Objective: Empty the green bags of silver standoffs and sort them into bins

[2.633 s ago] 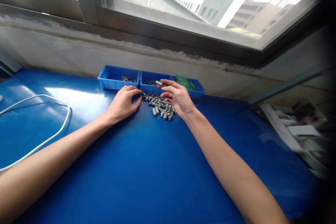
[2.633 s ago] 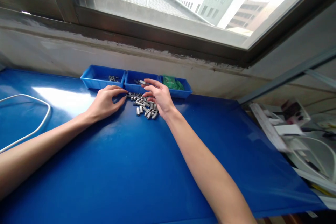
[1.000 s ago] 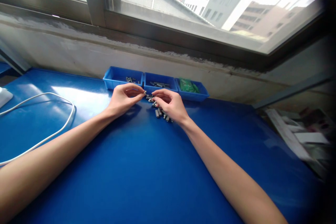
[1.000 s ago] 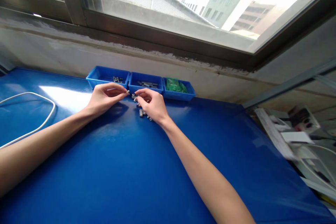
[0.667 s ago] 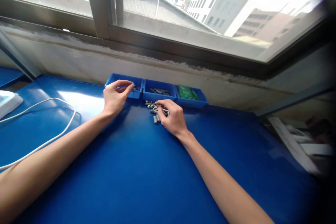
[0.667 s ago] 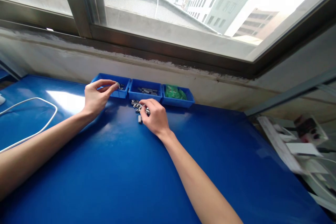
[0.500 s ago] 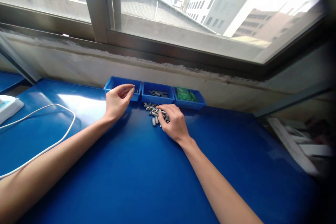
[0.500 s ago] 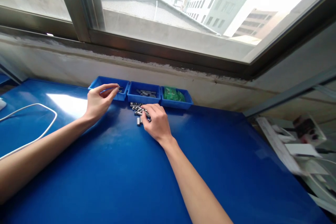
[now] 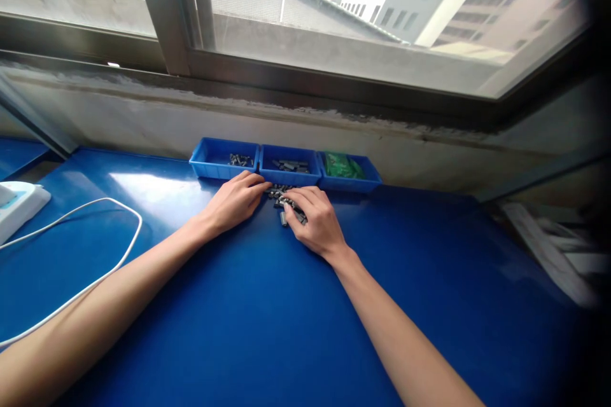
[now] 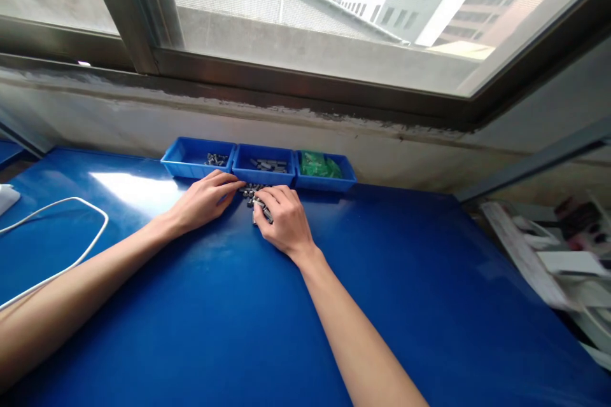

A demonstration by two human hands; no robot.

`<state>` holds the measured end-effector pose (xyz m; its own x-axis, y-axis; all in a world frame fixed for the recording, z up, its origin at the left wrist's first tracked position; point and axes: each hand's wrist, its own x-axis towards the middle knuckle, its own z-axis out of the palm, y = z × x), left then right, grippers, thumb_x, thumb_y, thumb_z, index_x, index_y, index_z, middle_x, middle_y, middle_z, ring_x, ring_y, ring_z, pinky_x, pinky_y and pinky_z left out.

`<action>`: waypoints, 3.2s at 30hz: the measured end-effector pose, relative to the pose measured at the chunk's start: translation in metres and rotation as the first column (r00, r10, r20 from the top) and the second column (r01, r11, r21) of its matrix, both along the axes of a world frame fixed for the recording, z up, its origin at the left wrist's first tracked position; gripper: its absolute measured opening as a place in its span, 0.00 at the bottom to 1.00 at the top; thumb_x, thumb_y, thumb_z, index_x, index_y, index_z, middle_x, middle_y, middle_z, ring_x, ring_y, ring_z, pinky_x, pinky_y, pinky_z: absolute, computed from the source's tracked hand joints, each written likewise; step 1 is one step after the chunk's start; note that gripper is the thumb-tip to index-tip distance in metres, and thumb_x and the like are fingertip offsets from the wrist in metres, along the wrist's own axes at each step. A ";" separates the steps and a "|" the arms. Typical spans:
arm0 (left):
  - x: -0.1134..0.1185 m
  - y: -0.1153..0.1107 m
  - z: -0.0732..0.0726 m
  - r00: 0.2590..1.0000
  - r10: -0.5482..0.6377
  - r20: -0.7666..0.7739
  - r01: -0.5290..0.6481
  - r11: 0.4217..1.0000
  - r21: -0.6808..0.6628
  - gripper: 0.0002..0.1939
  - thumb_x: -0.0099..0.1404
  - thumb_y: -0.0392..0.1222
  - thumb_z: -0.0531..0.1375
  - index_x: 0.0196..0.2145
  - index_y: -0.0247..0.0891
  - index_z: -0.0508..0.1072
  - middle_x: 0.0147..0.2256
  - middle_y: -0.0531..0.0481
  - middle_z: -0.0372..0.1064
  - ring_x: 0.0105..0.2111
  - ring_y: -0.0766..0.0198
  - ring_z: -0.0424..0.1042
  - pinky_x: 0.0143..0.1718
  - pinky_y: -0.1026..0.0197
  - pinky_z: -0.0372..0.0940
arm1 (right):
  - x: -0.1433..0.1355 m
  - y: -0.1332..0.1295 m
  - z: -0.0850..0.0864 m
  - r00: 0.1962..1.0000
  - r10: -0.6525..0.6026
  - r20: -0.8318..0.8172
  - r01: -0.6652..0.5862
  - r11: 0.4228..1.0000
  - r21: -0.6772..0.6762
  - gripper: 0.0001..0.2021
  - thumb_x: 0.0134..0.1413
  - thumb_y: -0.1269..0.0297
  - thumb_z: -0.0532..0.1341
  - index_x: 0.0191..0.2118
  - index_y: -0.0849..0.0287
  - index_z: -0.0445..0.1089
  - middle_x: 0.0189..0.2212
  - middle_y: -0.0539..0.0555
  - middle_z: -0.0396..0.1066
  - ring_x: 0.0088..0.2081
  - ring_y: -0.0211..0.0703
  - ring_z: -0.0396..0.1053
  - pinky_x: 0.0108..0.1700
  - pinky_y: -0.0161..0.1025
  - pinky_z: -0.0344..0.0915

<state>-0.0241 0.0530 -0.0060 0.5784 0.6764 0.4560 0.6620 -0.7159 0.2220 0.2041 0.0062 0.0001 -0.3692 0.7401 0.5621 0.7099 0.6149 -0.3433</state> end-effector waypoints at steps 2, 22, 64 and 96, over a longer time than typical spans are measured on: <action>-0.002 0.000 0.000 1.000 0.023 -0.015 -0.024 0.999 -0.024 0.19 0.73 0.36 0.51 0.55 0.39 0.75 0.50 0.41 0.74 0.50 0.53 0.71 0.50 0.52 0.70 | 0.000 0.000 0.000 1.000 -0.007 -0.003 0.007 1.000 -0.011 0.11 0.64 0.66 0.59 0.48 0.56 0.75 0.47 0.58 0.78 0.50 0.54 0.71 0.54 0.53 0.67; -0.006 -0.001 -0.001 0.997 0.062 0.051 -0.059 0.997 -0.057 0.15 0.72 0.47 0.54 0.47 0.38 0.78 0.45 0.42 0.73 0.45 0.54 0.73 0.50 0.54 0.69 | 0.000 -0.001 -0.001 1.000 -0.010 -0.026 0.011 0.999 0.041 0.10 0.62 0.65 0.59 0.45 0.62 0.75 0.43 0.60 0.78 0.46 0.54 0.71 0.51 0.50 0.67; -0.010 -0.004 0.013 0.350 0.440 0.827 0.104 0.859 -0.502 0.19 0.54 0.51 0.73 0.37 0.35 0.80 0.35 0.44 0.81 0.39 0.52 0.82 0.46 0.56 0.75 | 0.011 0.005 -0.003 0.963 -0.080 -0.257 0.087 0.996 0.014 0.05 0.64 0.66 0.60 0.40 0.57 0.74 0.38 0.55 0.78 0.41 0.50 0.72 0.47 0.49 0.69; -0.002 -0.006 -0.013 0.950 0.231 0.210 -0.195 0.964 -0.179 0.09 0.71 0.40 0.55 0.41 0.40 0.76 0.40 0.45 0.71 0.39 0.56 0.74 0.44 0.55 0.70 | 0.007 0.008 -0.004 0.956 -0.125 -0.265 0.127 0.992 -0.009 0.07 0.64 0.65 0.59 0.40 0.56 0.75 0.38 0.55 0.78 0.42 0.49 0.73 0.47 0.46 0.69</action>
